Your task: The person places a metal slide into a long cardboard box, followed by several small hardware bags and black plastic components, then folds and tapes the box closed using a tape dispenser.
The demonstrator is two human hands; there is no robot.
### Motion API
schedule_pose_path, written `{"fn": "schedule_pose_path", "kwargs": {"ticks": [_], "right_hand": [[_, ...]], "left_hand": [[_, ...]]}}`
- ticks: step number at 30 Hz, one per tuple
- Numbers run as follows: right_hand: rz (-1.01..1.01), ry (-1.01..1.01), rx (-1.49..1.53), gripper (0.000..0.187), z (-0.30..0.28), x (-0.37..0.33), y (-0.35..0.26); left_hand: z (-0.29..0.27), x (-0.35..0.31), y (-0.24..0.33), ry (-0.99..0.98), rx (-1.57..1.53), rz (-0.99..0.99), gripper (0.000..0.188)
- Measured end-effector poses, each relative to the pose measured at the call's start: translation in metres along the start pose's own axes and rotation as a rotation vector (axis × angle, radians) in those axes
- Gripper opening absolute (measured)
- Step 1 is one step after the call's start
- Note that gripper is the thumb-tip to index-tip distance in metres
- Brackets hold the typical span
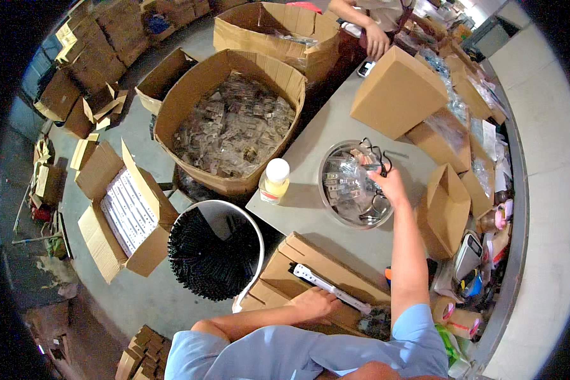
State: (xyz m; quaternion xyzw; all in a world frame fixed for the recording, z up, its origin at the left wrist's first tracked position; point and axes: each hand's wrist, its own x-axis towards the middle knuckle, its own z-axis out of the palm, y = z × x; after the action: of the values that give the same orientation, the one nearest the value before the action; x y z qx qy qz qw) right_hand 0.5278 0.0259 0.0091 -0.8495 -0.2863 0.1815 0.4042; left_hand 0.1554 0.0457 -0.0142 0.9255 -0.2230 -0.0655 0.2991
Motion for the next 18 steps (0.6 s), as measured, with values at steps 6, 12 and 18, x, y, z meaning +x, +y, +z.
{"fn": "schedule_pose_path", "kwargs": {"ticks": [6,12,18], "right_hand": [[0.067,0.308,0.154,0.022,0.011,-0.006,0.009],[0.240,0.199,0.259,0.018,-0.012,-0.019,-0.046],[0.389,0.079,-0.405,0.022,0.000,-0.010,0.039]], "left_hand": [[0.007,0.002,-0.002,-0.007,0.016,0.002,0.031],[-0.011,0.001,0.003,-0.132,0.018,-0.068,0.033],[-0.005,0.003,0.000,-0.045,0.028,0.013,0.033]]}}
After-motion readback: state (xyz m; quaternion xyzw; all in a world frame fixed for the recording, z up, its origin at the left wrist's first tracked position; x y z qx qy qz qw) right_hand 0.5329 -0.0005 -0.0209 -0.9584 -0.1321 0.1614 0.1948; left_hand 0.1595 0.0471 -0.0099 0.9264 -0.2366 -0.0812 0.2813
